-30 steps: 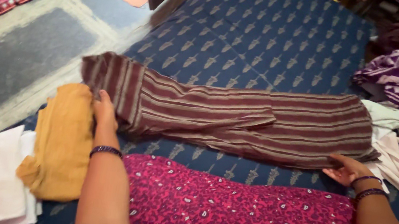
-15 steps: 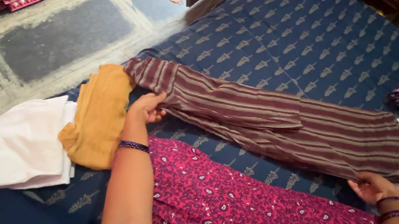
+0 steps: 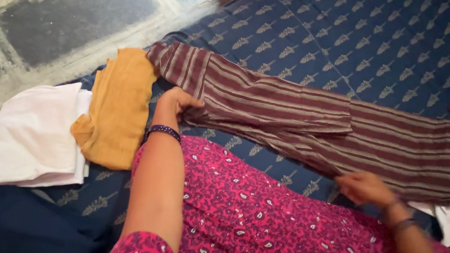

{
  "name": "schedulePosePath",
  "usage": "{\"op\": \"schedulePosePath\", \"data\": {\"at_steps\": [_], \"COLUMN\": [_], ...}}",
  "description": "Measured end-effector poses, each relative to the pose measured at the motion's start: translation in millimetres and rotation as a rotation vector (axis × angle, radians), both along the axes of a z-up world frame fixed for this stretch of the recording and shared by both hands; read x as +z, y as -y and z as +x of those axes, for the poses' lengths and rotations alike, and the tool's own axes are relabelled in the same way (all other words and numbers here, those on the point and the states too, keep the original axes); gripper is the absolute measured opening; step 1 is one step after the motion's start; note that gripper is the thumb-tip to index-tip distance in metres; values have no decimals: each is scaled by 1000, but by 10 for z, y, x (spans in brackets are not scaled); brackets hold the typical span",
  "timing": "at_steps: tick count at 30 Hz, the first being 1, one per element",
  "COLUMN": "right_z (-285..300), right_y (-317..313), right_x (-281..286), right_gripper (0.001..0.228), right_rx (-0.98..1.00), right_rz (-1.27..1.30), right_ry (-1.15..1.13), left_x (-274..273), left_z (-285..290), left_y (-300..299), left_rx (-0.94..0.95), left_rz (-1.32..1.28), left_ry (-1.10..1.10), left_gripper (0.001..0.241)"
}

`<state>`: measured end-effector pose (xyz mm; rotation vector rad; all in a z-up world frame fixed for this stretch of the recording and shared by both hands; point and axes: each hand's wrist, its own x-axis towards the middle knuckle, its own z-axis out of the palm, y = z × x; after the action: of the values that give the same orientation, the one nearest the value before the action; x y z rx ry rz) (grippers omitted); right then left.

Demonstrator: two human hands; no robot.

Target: The person folds a striped maroon and white garment on a patterned blue bedsheet, smoothing and aligning it into a compact rectangle. They then pick up a white cloth and a purple patterned scarf, handling them briefly.

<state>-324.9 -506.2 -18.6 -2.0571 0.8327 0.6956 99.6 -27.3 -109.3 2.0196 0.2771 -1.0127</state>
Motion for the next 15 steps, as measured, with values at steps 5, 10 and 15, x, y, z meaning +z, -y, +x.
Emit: {"op": "schedulePosePath", "data": {"at_steps": [5,10,15], "right_z": [801,1511,1995], "right_y": [-1574,-2608,-3049], "right_x": [80,193,39], "right_gripper": [35,59,56], "right_rx": [572,763,801], "right_rz": [-534,-459,-506], "right_ry": [873,1125,1068], "left_x": [50,63,389], "left_z": [-64,-145,-148], "left_y": [20,-199,-355], "left_rx": [-109,-30,78], "left_rz": [45,-110,-281], "left_ry": [78,-55,-84], "left_gripper": [53,47,53]}}
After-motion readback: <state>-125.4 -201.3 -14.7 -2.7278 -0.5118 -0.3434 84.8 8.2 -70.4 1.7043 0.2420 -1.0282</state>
